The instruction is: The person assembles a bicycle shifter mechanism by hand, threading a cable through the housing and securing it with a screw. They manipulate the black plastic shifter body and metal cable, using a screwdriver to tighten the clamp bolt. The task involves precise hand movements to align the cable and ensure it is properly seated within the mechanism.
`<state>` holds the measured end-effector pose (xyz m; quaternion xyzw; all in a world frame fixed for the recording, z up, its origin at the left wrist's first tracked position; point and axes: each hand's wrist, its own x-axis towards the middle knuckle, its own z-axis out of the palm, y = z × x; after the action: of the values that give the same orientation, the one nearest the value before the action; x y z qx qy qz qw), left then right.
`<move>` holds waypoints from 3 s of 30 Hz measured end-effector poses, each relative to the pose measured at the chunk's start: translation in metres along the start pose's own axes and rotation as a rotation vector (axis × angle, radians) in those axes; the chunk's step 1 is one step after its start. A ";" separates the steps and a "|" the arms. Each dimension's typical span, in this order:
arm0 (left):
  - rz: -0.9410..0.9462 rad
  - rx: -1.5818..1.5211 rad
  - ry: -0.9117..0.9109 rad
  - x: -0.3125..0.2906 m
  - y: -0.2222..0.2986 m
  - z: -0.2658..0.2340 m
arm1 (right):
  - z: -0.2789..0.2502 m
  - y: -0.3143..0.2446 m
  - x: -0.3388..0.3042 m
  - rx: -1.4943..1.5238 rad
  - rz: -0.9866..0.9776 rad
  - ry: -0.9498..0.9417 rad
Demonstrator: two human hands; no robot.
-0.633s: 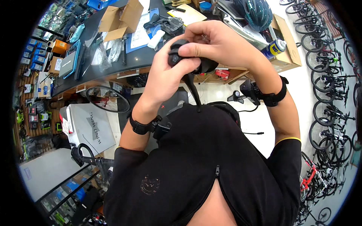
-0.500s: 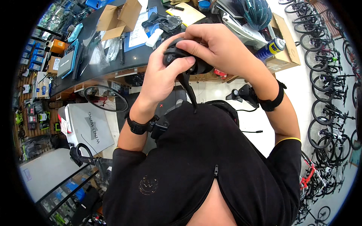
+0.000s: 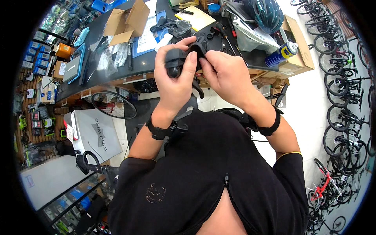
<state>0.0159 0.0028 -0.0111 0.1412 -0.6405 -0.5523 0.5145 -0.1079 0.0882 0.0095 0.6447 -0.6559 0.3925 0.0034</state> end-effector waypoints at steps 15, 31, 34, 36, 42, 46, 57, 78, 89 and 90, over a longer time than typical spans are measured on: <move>-0.018 -0.210 0.123 0.001 -0.006 -0.010 | 0.027 -0.030 -0.003 0.060 -0.121 0.178; 0.323 0.117 0.226 -0.002 0.019 0.005 | 0.027 0.007 0.013 -0.144 -0.340 0.343; 0.384 0.311 0.127 0.009 0.008 -0.006 | 0.032 0.007 0.014 -0.088 -0.236 0.302; 0.429 0.383 0.091 0.011 0.008 -0.007 | 0.036 0.004 0.014 0.003 -0.145 0.262; 0.442 0.348 0.051 0.013 0.002 -0.004 | 0.030 0.007 0.018 0.341 0.088 0.119; 0.445 0.272 0.053 0.019 -0.003 -0.001 | 0.030 0.009 0.027 0.572 0.209 0.067; 0.312 0.045 0.191 0.022 -0.014 -0.007 | 0.012 0.010 0.029 -0.116 -0.209 -0.035; 0.082 -0.242 0.237 0.003 -0.029 -0.017 | 0.003 -0.024 0.034 -0.218 -0.416 -0.373; -0.281 -0.668 0.110 0.002 0.003 -0.028 | -0.001 -0.060 0.015 -0.398 -0.350 -0.247; -0.300 -0.723 0.078 0.002 0.004 -0.033 | -0.002 -0.062 0.014 -0.375 -0.348 -0.259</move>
<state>0.0431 -0.0155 -0.0117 0.0641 -0.3568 -0.8056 0.4686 -0.0583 0.0860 0.0500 0.7806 -0.5915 0.1720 0.1062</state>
